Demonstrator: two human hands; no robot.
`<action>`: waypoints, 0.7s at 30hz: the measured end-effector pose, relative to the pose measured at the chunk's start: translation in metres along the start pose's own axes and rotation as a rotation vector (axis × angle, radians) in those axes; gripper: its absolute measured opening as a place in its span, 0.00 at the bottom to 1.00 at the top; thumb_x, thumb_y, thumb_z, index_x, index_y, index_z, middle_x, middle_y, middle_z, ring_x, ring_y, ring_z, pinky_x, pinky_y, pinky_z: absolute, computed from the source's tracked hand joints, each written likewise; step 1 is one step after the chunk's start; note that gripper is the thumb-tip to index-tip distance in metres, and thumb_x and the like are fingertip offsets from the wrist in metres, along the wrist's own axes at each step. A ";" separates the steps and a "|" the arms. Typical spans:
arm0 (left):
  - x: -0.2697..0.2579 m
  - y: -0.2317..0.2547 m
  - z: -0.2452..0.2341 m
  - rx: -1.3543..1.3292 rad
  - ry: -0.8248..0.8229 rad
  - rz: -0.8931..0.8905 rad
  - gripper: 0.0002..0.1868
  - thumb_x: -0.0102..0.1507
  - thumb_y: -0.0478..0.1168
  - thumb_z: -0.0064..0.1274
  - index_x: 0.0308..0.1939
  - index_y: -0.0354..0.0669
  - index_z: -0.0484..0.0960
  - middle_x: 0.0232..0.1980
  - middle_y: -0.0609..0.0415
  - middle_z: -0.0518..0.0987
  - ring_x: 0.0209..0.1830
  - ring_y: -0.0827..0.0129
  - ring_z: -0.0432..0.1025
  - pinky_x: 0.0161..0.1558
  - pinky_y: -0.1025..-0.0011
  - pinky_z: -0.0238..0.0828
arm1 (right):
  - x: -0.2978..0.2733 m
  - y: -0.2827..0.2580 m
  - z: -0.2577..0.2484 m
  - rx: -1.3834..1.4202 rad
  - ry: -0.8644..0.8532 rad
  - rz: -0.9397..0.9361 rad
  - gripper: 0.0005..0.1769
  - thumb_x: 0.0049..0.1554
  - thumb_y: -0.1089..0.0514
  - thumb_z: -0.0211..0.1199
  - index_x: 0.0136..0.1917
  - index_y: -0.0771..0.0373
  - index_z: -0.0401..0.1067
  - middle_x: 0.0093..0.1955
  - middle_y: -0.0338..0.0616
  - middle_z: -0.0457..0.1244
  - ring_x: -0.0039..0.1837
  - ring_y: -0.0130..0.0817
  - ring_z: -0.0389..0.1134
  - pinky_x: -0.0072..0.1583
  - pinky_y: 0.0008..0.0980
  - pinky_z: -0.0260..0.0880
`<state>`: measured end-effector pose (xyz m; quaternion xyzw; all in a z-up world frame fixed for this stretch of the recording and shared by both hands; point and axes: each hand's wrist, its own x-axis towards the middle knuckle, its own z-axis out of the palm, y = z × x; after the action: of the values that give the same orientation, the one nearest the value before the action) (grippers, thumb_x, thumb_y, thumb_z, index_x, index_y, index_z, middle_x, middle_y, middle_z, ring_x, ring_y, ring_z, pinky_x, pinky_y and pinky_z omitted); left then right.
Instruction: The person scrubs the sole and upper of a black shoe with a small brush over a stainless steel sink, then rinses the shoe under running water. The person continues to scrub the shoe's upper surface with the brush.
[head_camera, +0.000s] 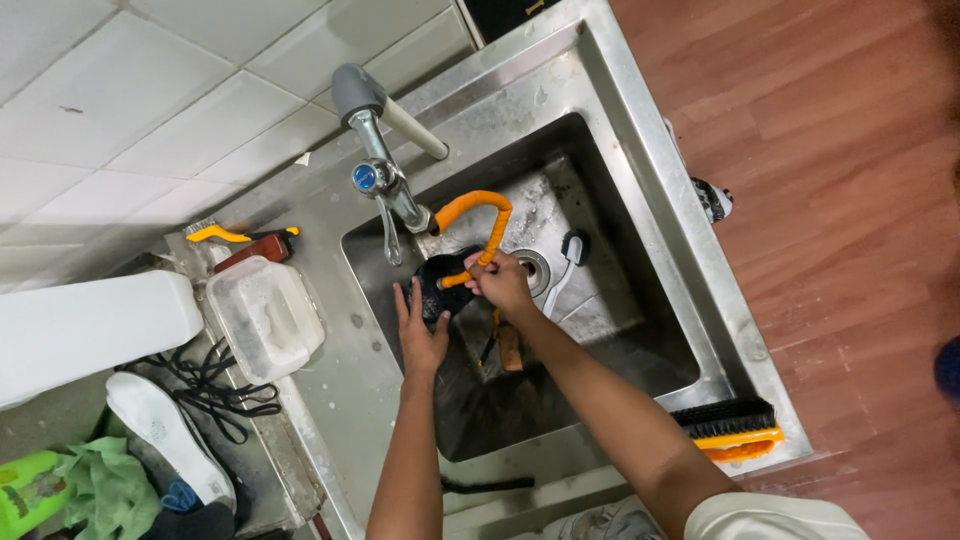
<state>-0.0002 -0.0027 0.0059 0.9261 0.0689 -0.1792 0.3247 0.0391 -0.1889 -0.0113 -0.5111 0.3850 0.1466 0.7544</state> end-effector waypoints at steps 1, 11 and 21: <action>0.000 0.000 0.000 -0.006 -0.002 -0.007 0.47 0.71 0.40 0.59 0.89 0.66 0.51 0.91 0.45 0.37 0.87 0.39 0.45 0.78 0.46 0.58 | -0.003 -0.003 0.001 -0.001 -0.006 0.013 0.15 0.58 0.64 0.67 0.58 0.70 0.80 0.50 0.61 0.65 0.43 0.45 0.79 0.46 0.36 0.86; -0.002 0.005 0.000 -0.002 0.008 -0.019 0.47 0.70 0.39 0.60 0.88 0.66 0.52 0.91 0.44 0.38 0.86 0.38 0.46 0.78 0.46 0.60 | -0.011 -0.004 -0.003 0.019 -0.031 0.009 0.17 0.58 0.65 0.67 0.60 0.70 0.79 0.50 0.60 0.62 0.44 0.50 0.79 0.47 0.40 0.86; 0.003 0.000 0.002 0.076 0.051 0.024 0.53 0.61 0.41 0.71 0.85 0.60 0.58 0.88 0.45 0.50 0.86 0.40 0.50 0.80 0.38 0.51 | 0.054 0.010 -0.050 -0.593 0.111 -0.227 0.13 0.59 0.48 0.69 0.56 0.50 0.83 0.51 0.52 0.71 0.57 0.55 0.76 0.60 0.49 0.78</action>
<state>0.0019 -0.0037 0.0034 0.9428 0.0593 -0.1540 0.2897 0.0467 -0.2376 -0.0663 -0.7553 0.3067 0.1393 0.5621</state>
